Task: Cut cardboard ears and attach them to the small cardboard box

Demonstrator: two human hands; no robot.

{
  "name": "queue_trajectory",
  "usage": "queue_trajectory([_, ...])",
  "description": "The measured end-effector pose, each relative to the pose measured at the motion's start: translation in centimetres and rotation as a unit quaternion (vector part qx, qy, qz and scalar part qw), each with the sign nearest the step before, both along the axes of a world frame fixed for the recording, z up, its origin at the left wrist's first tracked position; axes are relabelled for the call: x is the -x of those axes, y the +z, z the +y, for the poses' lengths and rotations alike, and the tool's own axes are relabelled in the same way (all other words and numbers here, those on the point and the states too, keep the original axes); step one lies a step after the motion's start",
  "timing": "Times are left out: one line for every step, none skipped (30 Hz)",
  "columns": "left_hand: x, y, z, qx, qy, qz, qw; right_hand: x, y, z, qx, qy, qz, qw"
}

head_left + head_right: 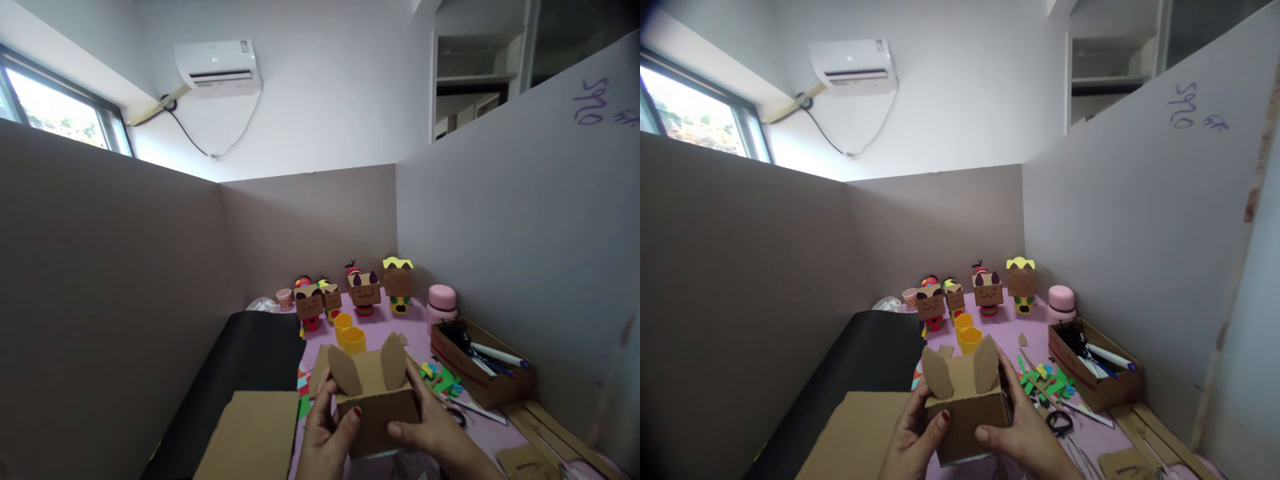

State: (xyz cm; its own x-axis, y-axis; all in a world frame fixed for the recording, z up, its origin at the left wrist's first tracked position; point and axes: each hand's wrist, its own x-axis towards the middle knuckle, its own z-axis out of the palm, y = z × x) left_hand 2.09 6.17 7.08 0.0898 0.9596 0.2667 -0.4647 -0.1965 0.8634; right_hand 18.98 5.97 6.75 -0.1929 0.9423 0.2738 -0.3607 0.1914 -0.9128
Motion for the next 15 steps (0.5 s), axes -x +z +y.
queue_trajectory([0.2,0.1,0.0,0.000,0.001,-0.001,1.000,0.0,0.0,0.0,-0.002,0.000,-0.008,1.000])
queue_trajectory([0.4,0.2,0.0,-0.006,0.006,0.003,1.000,0.0,0.1,0.0,-0.006,-0.001,-0.015,1.000])
queue_trajectory([0.6,0.3,0.1,-0.014,0.014,0.012,1.000,0.1,0.1,0.0,-0.010,-0.003,-0.020,1.000])
queue_trajectory([0.9,0.3,0.1,-0.022,0.022,0.026,0.999,0.1,0.1,0.0,-0.011,-0.003,-0.021,1.000])
queue_trajectory([1.1,0.4,0.1,-0.028,0.029,0.043,0.998,0.2,0.0,0.0,-0.007,0.000,-0.019,1.000])
queue_trajectory([1.3,0.5,0.0,-0.029,0.034,0.058,0.997,0.2,-0.1,0.0,0.001,0.007,-0.015,1.000])
queue_trajectory([1.4,0.6,-0.1,-0.024,0.037,0.064,0.997,0.2,-0.2,0.0,0.012,0.013,-0.010,1.000])
queue_trajectory([1.3,0.6,-0.1,-0.017,0.039,0.061,0.997,0.2,-0.3,0.0,0.021,0.019,-0.006,1.000])
queue_trajectory([1.3,0.7,-0.2,-0.007,0.042,0.048,0.998,0.2,-0.4,0.0,0.026,0.022,-0.002,0.999])
queue_trajectory([1.1,0.7,-0.3,0.004,0.041,0.030,0.999,0.2,-0.5,0.0,0.027,0.024,0.001,0.999])
queue_trajectory([1.0,0.7,-0.3,0.015,0.039,0.012,0.999,0.1,-0.5,0.0,0.027,0.026,0.005,0.999])
queue_trajectory([0.8,0.6,-0.3,0.026,0.035,-0.003,0.999,0.1,-0.5,0.0,0.025,0.030,0.012,0.999])
queue_trajectory([0.7,0.5,-0.3,0.036,0.032,-0.012,0.999,0.2,-0.5,0.0,0.024,0.033,0.019,0.999])
queue_trajectory([0.6,0.4,-0.2,0.047,0.030,-0.014,0.998,0.2,-0.5,0.0,0.023,0.036,0.025,0.999])
queue_trajectory([0.6,0.3,-0.2,0.057,0.032,-0.012,0.998,0.2,-0.4,0.0,0.023,0.038,0.029,0.999])
